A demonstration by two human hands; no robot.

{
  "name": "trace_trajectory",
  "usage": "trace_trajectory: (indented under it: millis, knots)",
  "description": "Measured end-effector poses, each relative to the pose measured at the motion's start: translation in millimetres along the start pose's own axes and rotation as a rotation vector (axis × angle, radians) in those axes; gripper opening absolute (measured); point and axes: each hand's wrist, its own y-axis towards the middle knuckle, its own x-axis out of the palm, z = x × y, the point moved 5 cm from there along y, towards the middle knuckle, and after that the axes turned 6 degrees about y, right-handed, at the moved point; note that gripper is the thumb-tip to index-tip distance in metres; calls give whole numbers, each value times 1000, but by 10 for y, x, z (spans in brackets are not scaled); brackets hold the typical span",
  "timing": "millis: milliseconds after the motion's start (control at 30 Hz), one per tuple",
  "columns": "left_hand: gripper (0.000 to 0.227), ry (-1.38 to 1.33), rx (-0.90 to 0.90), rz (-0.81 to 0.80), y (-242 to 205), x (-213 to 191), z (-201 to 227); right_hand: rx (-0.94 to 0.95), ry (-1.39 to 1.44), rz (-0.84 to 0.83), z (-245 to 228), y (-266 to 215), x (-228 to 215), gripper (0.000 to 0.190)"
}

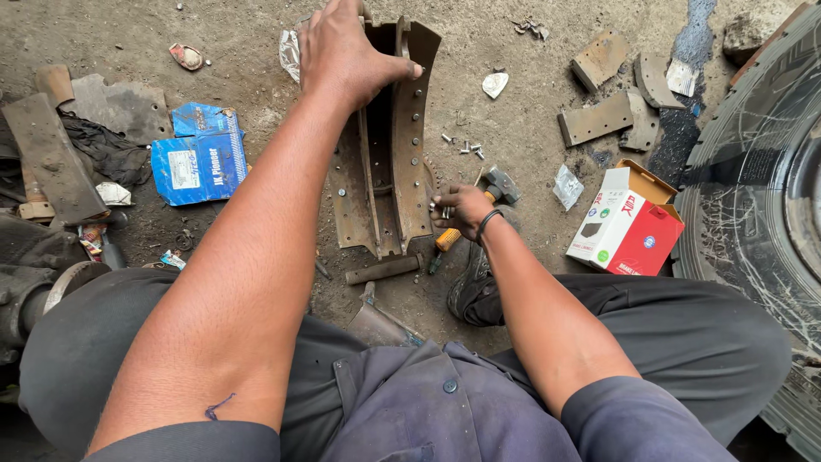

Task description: The person attaches metal plates and brake lining components to a brake shoe using a hammer to drive pins into place. They position the lining, insert pins, and strike them with a hammer before checking the alignment of the assembly.

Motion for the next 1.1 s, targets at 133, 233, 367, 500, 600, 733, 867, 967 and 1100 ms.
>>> trace_trajectory:
  millis: [133, 233, 367, 500, 600, 733, 867, 967, 1100]
  knots:
    - [95, 10, 60, 43, -47, -24, 59, -95, -149, -8, 28, 103, 34, 10]
    - [90, 18, 3, -8, -56, -17, 36, -96, -196, 6, 72, 209, 54, 5]
    - [91, 13, 46, 38, -59, -42, 65, -219, -420, -3, 57, 279, 94, 9]
    - [95, 26, 27, 25, -41, -16, 66, -251, -580, 34, 23, 308, 145, 13]
    - [97, 34, -7, -11, -36, 17, 50, -235, -739, 64, -21, 304, 183, 19]
    - [98, 38, 2, 2, -33, 11, 54, -401, -1213, 157, -115, 291, 280, 32]
    - [98, 51, -13, 1, -36, 16, 33, -329, -1202, 173, -31, 408, 287, 43]
    - [96, 44, -30, -25, -59, 29, 14, -346, -1132, 193, -16, 452, 210, 55]
    - [99, 38, -1, 15, -68, -29, 19, -115, -766, 84, 79, 363, 22, 59]
